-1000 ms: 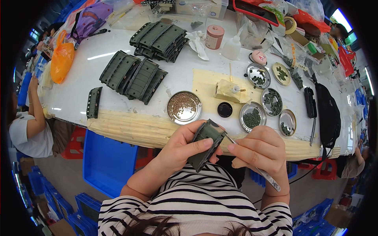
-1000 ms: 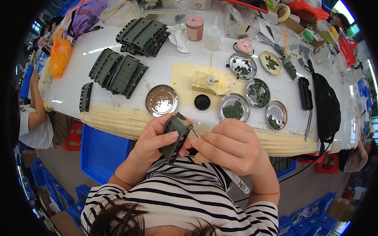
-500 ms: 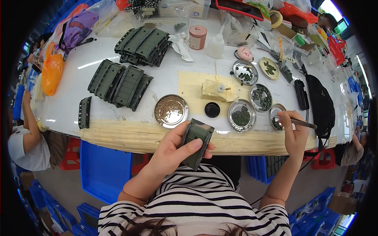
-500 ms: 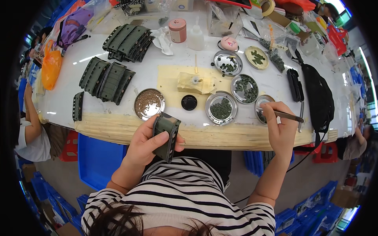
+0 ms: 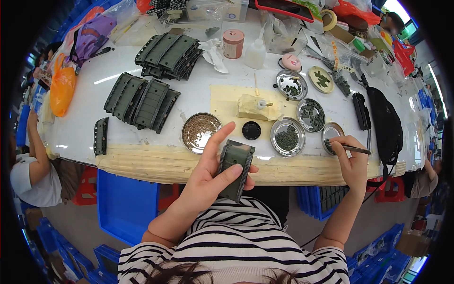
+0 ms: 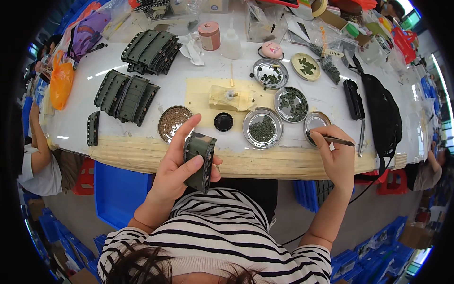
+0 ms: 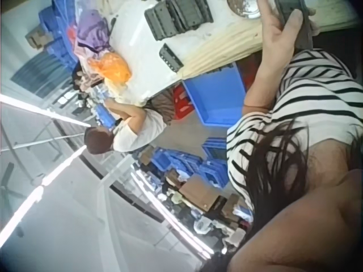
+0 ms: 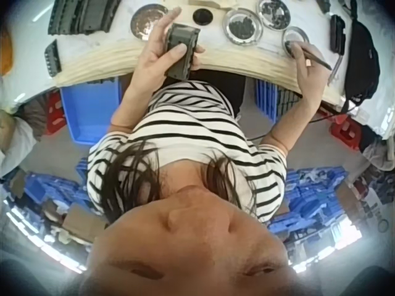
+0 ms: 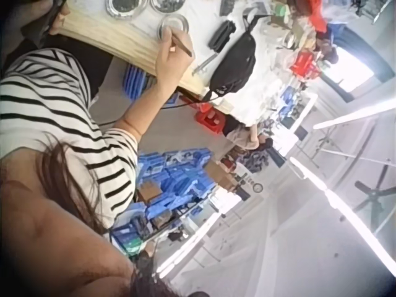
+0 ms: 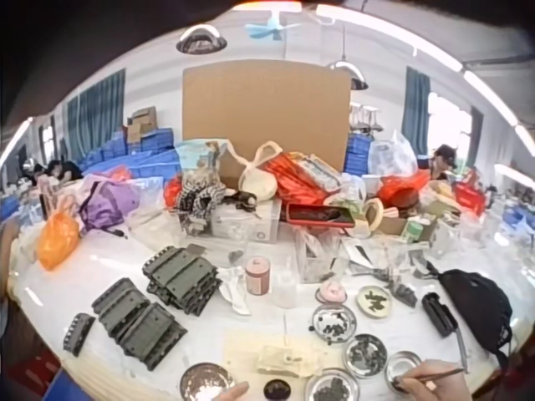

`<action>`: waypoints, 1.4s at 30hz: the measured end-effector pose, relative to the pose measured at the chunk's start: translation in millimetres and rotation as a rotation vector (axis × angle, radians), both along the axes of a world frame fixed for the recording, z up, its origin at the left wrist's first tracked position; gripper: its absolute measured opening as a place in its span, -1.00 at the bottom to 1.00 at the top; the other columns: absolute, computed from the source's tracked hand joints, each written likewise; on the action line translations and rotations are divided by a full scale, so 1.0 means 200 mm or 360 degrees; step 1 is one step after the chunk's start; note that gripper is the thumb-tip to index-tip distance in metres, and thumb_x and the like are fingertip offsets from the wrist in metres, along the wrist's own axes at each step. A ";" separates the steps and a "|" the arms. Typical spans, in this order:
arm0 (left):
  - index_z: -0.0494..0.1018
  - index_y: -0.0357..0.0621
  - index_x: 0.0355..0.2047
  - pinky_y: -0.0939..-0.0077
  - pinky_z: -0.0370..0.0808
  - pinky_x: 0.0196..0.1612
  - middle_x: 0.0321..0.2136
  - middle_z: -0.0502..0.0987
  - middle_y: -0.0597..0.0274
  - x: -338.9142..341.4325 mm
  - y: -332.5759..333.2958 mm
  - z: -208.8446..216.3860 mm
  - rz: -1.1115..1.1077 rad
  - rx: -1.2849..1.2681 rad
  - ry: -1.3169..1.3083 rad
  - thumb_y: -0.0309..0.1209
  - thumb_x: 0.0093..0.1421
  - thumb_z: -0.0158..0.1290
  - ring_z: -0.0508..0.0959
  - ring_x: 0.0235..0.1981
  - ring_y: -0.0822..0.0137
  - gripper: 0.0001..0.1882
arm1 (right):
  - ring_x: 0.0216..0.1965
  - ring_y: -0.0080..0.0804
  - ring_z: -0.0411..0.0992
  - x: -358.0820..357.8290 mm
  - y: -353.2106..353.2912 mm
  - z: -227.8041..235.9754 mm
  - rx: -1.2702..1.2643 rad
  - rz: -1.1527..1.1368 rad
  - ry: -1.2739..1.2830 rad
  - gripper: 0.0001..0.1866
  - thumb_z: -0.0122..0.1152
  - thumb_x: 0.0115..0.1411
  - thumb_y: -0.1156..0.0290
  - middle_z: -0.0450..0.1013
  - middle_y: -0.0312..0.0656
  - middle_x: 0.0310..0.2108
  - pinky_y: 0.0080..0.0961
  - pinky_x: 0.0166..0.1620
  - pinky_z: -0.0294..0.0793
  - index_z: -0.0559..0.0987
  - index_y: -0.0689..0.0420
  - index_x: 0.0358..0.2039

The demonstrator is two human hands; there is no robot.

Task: Assembling and detailing components of a miniature model tank at a workbench using a brush and glue.

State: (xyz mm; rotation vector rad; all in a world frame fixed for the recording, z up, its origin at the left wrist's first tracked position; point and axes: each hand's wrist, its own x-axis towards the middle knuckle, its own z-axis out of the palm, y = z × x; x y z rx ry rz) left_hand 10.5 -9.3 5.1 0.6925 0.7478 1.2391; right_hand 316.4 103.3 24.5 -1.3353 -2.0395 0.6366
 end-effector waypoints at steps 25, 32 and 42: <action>0.28 -0.21 -0.35 0.33 0.60 -0.09 -0.17 0.36 0.17 0.06 0.03 -0.02 -0.0331 -0.0172 -0.0366 -0.17 0.43 -0.29 0.51 -0.22 0.38 -0.64 | -0.52 -0.40 0.37 -0.58 -0.16 0.08 0.0276 0.0930 0.0595 -0.81 0.33 -0.04 0.43 0.51 -0.31 -0.54 -0.49 -0.30 0.35 0.65 0.18 -0.37; 0.26 -0.20 -0.40 0.45 0.60 -0.17 -0.27 0.41 0.14 0.04 0.03 -0.03 -0.0304 -0.0059 -0.0258 -0.14 0.43 -0.31 0.55 -0.30 0.39 -0.60 | -0.51 -0.39 0.39 -0.56 -0.16 0.10 0.0182 0.0910 0.0682 -0.80 0.31 -0.01 0.39 0.49 -0.28 -0.55 -0.50 -0.32 0.34 0.66 0.19 -0.37; 0.25 -0.20 -0.38 0.47 0.55 -0.17 -0.36 0.49 0.00 0.03 0.03 -0.05 -0.0428 0.0025 -0.0128 -0.06 0.42 -0.34 0.55 -0.31 0.28 -0.55 | -0.51 -0.38 0.40 -0.56 -0.14 0.08 0.0016 0.1041 0.0740 -0.82 0.28 0.01 0.42 0.51 -0.26 -0.53 -0.50 -0.32 0.35 0.66 0.21 -0.37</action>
